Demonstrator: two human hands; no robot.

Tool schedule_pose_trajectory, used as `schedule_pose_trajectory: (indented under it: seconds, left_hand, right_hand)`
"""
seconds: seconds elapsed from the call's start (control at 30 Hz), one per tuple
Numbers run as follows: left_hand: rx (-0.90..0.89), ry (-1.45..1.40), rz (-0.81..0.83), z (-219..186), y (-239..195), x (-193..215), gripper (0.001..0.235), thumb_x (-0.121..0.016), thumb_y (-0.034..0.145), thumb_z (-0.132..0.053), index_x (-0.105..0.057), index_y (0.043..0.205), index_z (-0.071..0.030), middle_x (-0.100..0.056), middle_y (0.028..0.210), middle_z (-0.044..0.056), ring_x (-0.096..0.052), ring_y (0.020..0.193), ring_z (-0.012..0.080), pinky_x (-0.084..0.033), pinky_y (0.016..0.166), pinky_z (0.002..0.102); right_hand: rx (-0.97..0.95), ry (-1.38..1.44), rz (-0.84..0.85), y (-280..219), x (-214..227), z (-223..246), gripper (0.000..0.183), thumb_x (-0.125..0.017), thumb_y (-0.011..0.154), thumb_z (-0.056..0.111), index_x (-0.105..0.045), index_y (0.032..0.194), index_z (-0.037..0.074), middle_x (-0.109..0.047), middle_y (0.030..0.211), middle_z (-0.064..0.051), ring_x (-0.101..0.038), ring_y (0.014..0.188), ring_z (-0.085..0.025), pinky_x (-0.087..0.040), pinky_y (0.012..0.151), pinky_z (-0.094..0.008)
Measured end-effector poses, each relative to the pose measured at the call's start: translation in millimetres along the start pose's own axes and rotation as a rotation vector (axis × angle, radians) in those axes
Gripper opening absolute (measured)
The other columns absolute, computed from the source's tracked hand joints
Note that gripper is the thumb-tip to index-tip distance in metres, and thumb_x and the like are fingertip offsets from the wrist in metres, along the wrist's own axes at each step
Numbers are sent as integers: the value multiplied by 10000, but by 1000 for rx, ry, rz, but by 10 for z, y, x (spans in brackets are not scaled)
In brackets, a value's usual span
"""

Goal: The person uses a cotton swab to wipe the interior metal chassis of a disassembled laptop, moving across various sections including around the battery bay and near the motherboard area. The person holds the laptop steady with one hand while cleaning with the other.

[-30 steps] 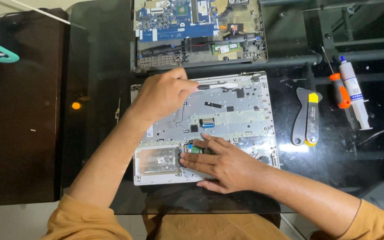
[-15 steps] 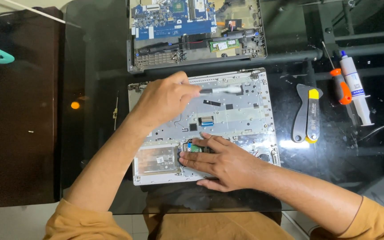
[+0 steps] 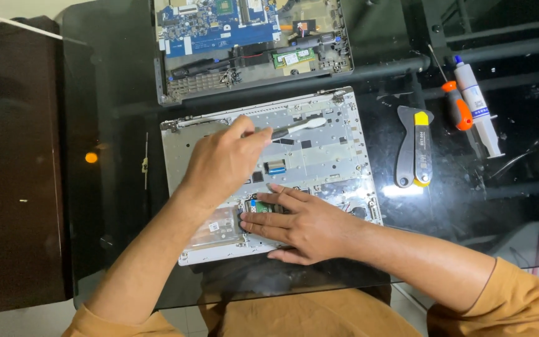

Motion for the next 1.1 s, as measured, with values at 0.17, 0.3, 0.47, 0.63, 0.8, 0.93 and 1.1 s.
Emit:
schedule_pose_trajectory:
  seconds: [0.17, 0.3, 0.47, 0.63, 0.8, 0.93, 1.1]
  left_hand:
    - [-84, -69, 21, -444, -239, 249, 128, -652, 968, -113, -747, 1048, -140, -607, 890, 57, -594, 471, 246, -534, 384, 362]
    - [79, 30, -112, -412, -432, 774, 195, -792, 929, -178, -792, 1119, -134, -685, 943, -24, -642, 557, 154, -596, 492, 325]
    - [94, -185, 68, -779, -797, 399, 311, -680, 974, -115, -660, 1284, -124, -715, 852, 36, -560, 457, 70, -511, 350, 184]
    - [117, -140, 147, -870, -1108, -58, 471, -654, 917, 16, -671, 1358, -149, -670, 945, 59, -571, 467, 118, -554, 341, 232]
    - [-9, -38, -41, -1076, -1185, -21, 489, -691, 879, 6, -715, 1307, -230, -608, 782, -21, -531, 513, 107, -455, 315, 213]
    - [-103, -7, 9, -1055, -1212, -3, 585, -679, 824, 22, -688, 1342, -251, -611, 826, -11, -525, 594, 109, -532, 410, 215]
    - [-32, 19, -60, -883, -1134, 24, 352, -693, 999, -146, -711, 1337, -239, -664, 804, 9, -497, 472, 92, -434, 302, 200]
  right_hand:
    - [222, -62, -245, 12, 488, 236, 404, -588, 1043, 405, -738, 1174, 54, -747, 1186, -71, -686, 1119, -305, -527, 1061, -440]
    - [162, -126, -589, -62, 1295, -50, 326, -460, 1024, 296, -614, 747, 220, -730, 776, 74, -650, 718, -100, -565, 668, -269]
    - [-231, -179, -158, -450, 1429, -911, 203, -733, 985, 235, -764, 1069, 53, -763, 1135, -92, -672, 1086, -257, -550, 919, -351]
    - [-300, -8, 97, -548, 1078, -1152, 754, -804, 801, 410, -594, 1415, 27, -534, 1550, -122, -470, 1416, -348, -406, 1152, -500]
    - [-334, -8, 195, -616, 876, -1288, 876, -816, 766, 447, -525, 1505, 77, -513, 1563, -139, -468, 1429, -322, -336, 1150, -496]
    - [-366, 17, 213, -639, 832, -1313, 873, -842, 737, 428, -546, 1480, 78, -527, 1551, -127, -448, 1450, -291, -289, 1161, -505]
    - [-429, -40, 246, -717, 767, -1377, 891, -813, 734, 487, -525, 1510, 156, -502, 1581, -27, -428, 1461, -239, -236, 1174, -592]
Point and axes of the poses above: each hand's wrist, its own y-axis towards the middle knuckle, its own x-axis out of the back of the hand, z = x × y, the point moved 7 cm from there along y, towards the middle knuckle
